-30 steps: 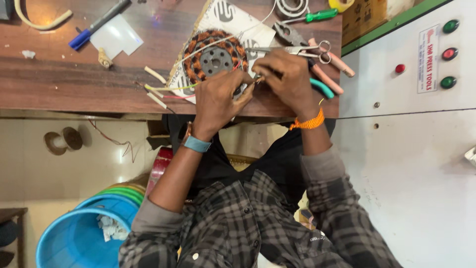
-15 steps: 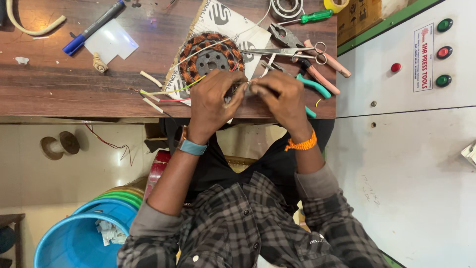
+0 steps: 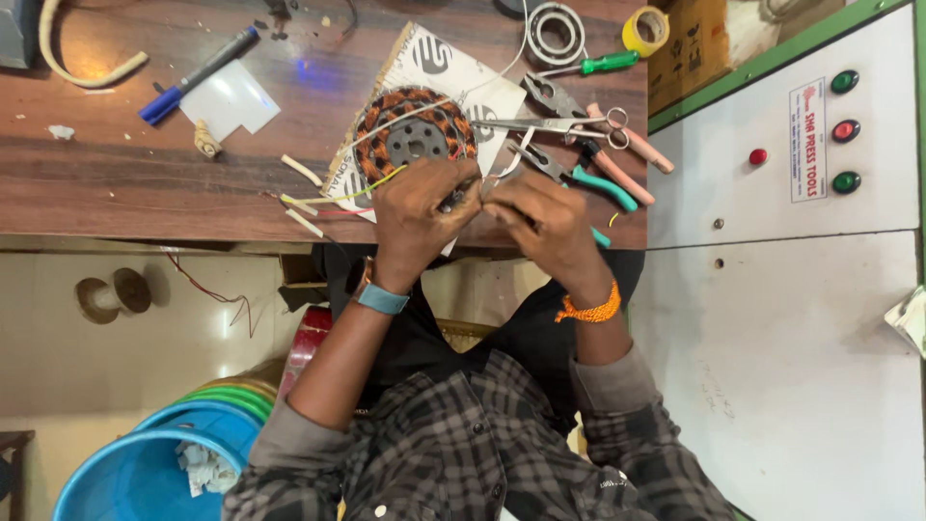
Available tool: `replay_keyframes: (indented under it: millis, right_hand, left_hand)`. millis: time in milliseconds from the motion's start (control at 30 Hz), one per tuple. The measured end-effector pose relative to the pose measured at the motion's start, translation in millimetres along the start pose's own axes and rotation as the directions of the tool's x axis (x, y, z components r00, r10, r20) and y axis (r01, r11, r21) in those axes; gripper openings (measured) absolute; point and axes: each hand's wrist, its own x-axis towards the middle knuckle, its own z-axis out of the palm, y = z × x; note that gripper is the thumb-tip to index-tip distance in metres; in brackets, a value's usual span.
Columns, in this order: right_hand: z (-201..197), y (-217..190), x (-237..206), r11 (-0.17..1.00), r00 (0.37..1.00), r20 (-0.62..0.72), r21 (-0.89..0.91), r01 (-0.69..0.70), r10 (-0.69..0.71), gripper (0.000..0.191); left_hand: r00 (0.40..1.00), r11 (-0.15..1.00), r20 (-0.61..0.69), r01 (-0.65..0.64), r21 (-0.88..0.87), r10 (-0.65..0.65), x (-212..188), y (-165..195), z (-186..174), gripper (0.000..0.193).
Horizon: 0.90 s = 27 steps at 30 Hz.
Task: The person connects colored lead wires to the terminals of a fan motor stator coil on a workbench, twisting bare wire ends together by hand and on their lap, and occasionally uses pliers on the connections.
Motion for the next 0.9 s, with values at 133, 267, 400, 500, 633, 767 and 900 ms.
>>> replay_keyframes:
  millis: [133,267,400,500,633,767,900]
  right_hand:
    - [-1,9,8,0.995,0.996,-0.013,-0.056,-0.088,0.088,0.011]
    - [-3,4,9,0.997,0.996,0.057,-0.044,-0.070,0.072,0.013]
    - [-9,-1,6,0.997,0.993,0.092,0.028,-0.072,0.069,0.013]
    - [-2,10,17,0.995,0.995,0.012,0.002,-0.096,0.096,0.012]
    - [6,10,15,0.994,0.998,0.023,-0.090,-0.057,0.059,0.014]
    - [-6,2,3,0.999,0.997,0.059,-0.002,-0.049,0.049,0.017]
    - [-4,8,15,0.997,0.997,-0.020,0.007,-0.076,0.076,0.013]
  left_hand:
    - [1.000,0.999,0.008,-0.024,0.047,0.024,-1,1,1,0.018]
    - [1.000,0.999,0.004,-0.017,0.047,0.017,-2,1,0,0.019]
    - [1.000,0.999,0.026,-0.015,0.049,0.014,-2,0,1,0.017]
    - [1.000,0.998,0.030,0.005,0.068,-0.007,-2,1,2,0.018]
    - [1.000,0.998,0.018,-0.013,0.065,0.012,-2,1,0,0.019]
    - [1.000,0.996,0.013,-0.022,0.086,0.021,-1,1,2,0.018]
    - [0.999,0.992,0.032,-0.043,0.115,0.039,-3,1,2,0.018]
